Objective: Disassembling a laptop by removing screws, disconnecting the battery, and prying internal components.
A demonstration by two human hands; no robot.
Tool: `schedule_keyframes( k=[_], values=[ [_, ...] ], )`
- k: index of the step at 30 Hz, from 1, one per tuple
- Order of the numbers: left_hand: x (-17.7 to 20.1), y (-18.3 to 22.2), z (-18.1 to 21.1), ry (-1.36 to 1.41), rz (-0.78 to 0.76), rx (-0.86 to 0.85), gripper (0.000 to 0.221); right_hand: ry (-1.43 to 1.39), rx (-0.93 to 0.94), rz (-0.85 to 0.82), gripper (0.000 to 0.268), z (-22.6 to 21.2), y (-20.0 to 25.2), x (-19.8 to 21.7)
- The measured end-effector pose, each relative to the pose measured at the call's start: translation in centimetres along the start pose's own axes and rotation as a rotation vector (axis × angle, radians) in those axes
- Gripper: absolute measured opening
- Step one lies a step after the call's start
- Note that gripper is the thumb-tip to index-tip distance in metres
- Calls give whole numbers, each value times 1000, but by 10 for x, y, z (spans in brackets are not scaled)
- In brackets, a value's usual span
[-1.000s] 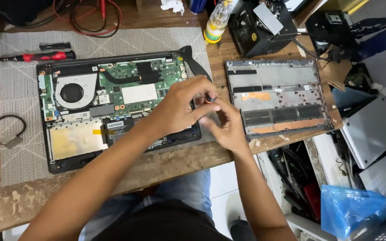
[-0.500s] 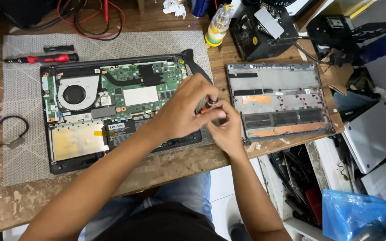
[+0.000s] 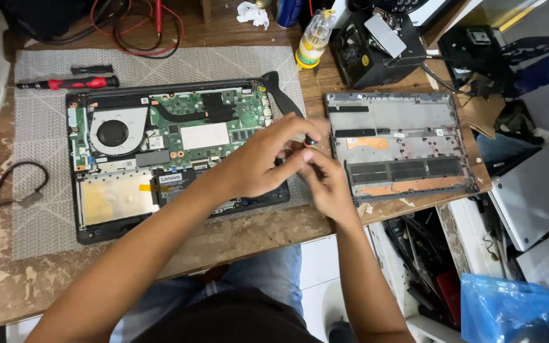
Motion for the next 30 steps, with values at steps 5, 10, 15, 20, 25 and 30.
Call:
schedule_keyframes(
  k=[5,10,15,20,25,30],
  values=[
    [1,2,-19,-124,146,-153,24,-20,26,41,14,18,2,0],
    [1,-1,-6,-143,140,-167,35,6,31,113,15,23,3,2],
    [9,6,-10,-190,204,-185,23,-56,69,25,16,-2,-2,0],
    [5,3,-4,-169,160,-161,32,5,86,103,14,26,5,0],
    [20,11,2,-82,179,-72,47,-42,3,85,21,20,-1,-1],
    [38,32,7,-277,193,32,21,-492,-106,344,18,33,-8,14]
  ],
)
Point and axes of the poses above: each hand's wrist, its own y-axis away from the middle knuckle, its own x-axis out of the back of the hand, z = x × y, the point moved 7 cm from there along -y, towards the middle knuckle, and after that the axes turned 11 degrees about y, right-handed, at the moved point
